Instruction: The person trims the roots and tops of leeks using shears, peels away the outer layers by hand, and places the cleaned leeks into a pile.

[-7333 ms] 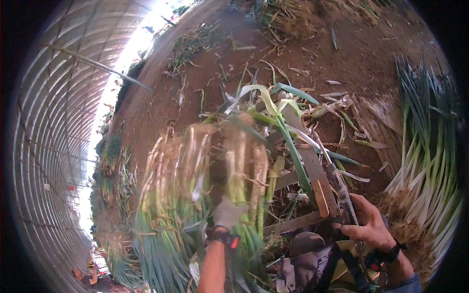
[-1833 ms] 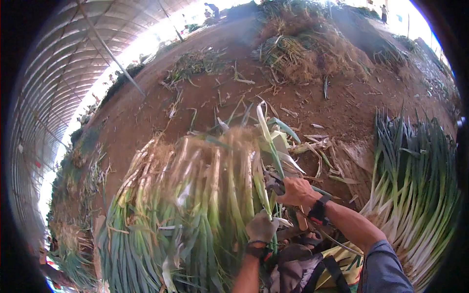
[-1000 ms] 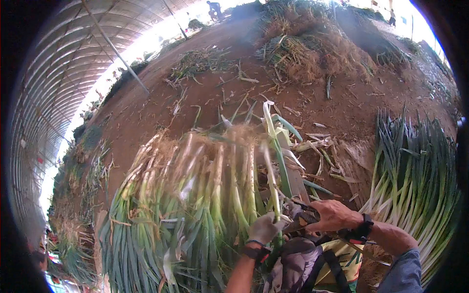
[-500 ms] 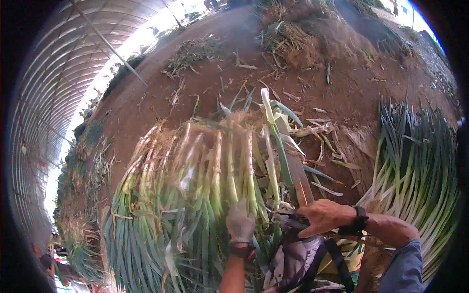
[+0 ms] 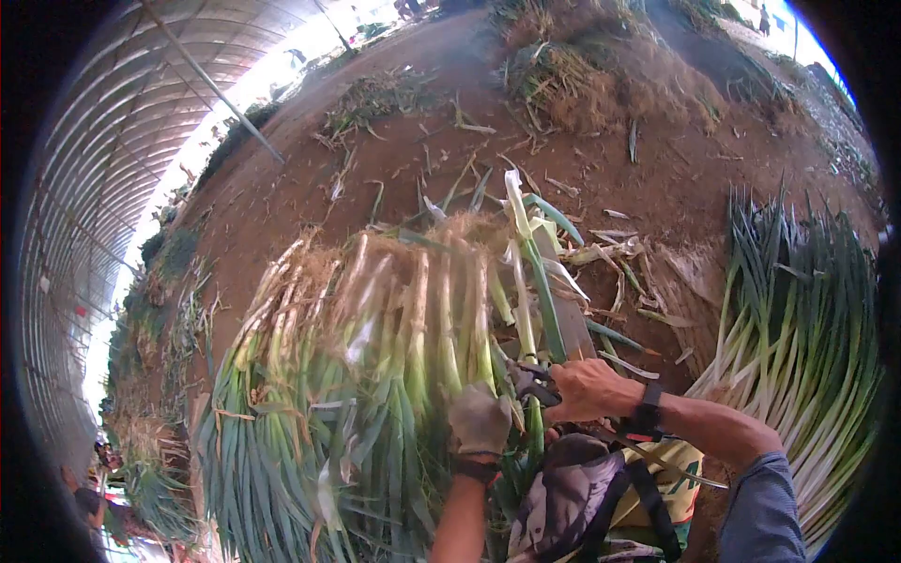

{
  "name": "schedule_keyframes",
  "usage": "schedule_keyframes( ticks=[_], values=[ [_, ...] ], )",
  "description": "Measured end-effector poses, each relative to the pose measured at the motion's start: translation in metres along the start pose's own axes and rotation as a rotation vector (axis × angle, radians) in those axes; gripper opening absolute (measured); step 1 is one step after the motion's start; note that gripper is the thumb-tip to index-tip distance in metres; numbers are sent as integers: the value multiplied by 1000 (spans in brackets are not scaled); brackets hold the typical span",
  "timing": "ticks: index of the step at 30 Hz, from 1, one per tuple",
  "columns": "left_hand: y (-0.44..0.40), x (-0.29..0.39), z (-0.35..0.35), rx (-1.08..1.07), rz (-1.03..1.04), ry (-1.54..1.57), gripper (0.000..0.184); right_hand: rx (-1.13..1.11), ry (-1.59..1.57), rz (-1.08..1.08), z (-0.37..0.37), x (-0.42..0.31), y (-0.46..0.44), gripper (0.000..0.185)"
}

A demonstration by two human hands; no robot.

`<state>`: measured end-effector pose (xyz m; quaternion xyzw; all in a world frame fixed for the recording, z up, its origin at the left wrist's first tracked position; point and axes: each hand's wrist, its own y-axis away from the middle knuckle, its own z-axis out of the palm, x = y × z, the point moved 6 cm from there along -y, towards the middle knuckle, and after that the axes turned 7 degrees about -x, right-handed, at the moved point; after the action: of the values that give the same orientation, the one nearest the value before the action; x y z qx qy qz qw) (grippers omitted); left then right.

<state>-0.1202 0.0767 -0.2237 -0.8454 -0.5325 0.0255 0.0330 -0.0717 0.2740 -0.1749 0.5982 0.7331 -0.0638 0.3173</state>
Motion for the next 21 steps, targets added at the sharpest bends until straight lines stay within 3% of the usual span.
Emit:
schedule_keyframes(
  ticks=[3,8,12,17,20,21],
  values=[
    [2,-1,12,-18,-17,31,37,96,24,-21,4,10,-18,64],
    [-3,-1,25,-91,-8,12,39,113,-7,60,-7,13,-40,61],
    [-20,1,24,-122,-107,-188,43,230,-18,58,-11,19,-62,57],
    [-37,-3,28,-109,-87,-139,48,158,-78,138,-20,29,-88,61],
    [-43,-6,46,-2,-31,-170,28,147,-106,163,-24,33,-93,64],
    [-45,-2,40,-18,-55,-166,29,163,-114,161,-28,34,-92,64]
  ],
)
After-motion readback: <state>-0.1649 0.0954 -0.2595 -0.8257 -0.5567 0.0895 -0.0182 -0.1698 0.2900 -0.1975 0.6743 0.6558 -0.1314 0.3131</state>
